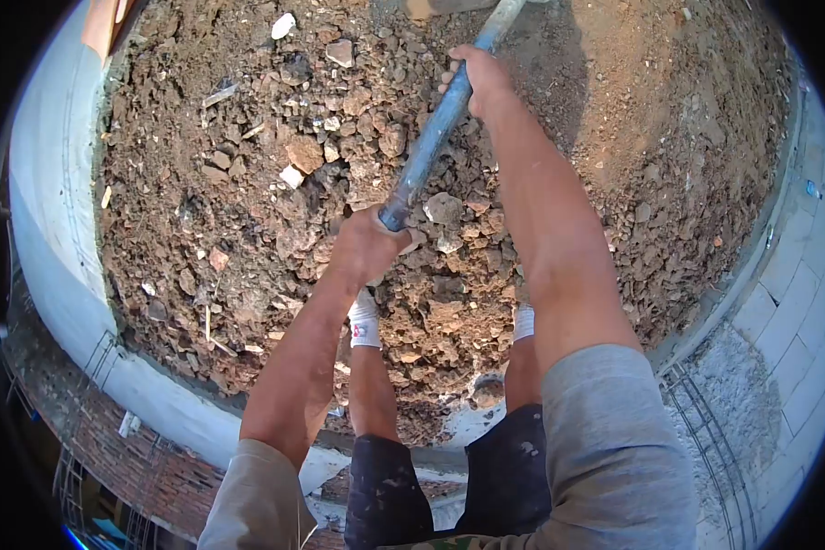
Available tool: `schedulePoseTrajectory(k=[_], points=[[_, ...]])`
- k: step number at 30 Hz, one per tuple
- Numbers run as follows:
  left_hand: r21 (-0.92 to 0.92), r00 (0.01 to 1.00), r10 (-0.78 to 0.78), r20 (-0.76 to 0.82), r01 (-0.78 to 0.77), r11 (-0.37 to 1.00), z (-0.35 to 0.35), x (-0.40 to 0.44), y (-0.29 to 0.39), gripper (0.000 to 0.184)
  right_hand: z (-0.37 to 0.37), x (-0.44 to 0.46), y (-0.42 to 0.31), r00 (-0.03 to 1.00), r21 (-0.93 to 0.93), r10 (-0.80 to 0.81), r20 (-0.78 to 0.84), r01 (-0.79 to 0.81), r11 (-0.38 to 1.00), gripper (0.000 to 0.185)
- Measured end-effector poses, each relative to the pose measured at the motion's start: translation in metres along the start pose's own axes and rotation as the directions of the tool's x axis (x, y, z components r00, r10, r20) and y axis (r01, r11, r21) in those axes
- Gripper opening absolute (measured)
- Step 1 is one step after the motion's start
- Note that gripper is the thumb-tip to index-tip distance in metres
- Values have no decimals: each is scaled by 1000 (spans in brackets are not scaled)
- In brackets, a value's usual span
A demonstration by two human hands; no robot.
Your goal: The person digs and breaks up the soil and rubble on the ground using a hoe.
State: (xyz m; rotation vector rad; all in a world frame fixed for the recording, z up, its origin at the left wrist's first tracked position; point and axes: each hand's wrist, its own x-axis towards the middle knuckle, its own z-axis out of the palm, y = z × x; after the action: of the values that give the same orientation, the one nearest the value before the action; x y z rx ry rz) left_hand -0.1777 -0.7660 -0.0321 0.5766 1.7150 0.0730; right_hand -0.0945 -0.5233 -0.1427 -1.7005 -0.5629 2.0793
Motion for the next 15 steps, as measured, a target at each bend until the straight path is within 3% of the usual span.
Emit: schedulePoseTrajectory(k=[1, 2, 3, 5, 6, 8, 9, 11, 14, 15], points=[[-100, 989, -36, 143, 50, 994, 0, -14, -1, 30, 1, -12, 22, 996, -69, 66, -54, -70, 995, 10], [-214, 985, -56, 164, 91, 973, 28, -26, -29, 33, 5, -24, 38, 989, -140, 111, -100, -125, 982, 9], [-159, 989, -99, 106, 115, 981, 42, -50, -47, 36, -4, -46, 68, 981, -149, 162, -109, -177, 973, 8], [25, 971, -181, 154, 179, 984, 54, -107, -82, 41, -17, -106, 120, 941, -104, 243, -236, -274, 956, 8], [-185, 991, -53, 119, 75, 980, 91, -124, -140, 50, -20, -144, 137, 914, -98, 275, -297, -316, 944, 8], [162, 887, -297, 354, 255, 953, 48, -173, -134, 55, -45, -198, 190, 866, 152, 409, -288, -380, 912, 10], [159, 889, -273, 367, 229, 960, 44, -183, -151, 55, -45, -218, 202, 845, 211, 444, -298, -396, 894, 11], [157, 872, -234, 431, 183, 970, 45, -210, -188, 54, -39, -249, 230, 785, 123, 457, -419, -449, 885, 8], [120, 837, -298, 458, 274, 954, 42, -208, -211, 51, -32, -245, 255, 746, 44, 437, -503, -483, 875, 8], [53, 774, -324, 544, 354, 934, 44, -200, -227, 52, -31, -238, 261, 739, 32, 431, -518, -487, 873, 9]])
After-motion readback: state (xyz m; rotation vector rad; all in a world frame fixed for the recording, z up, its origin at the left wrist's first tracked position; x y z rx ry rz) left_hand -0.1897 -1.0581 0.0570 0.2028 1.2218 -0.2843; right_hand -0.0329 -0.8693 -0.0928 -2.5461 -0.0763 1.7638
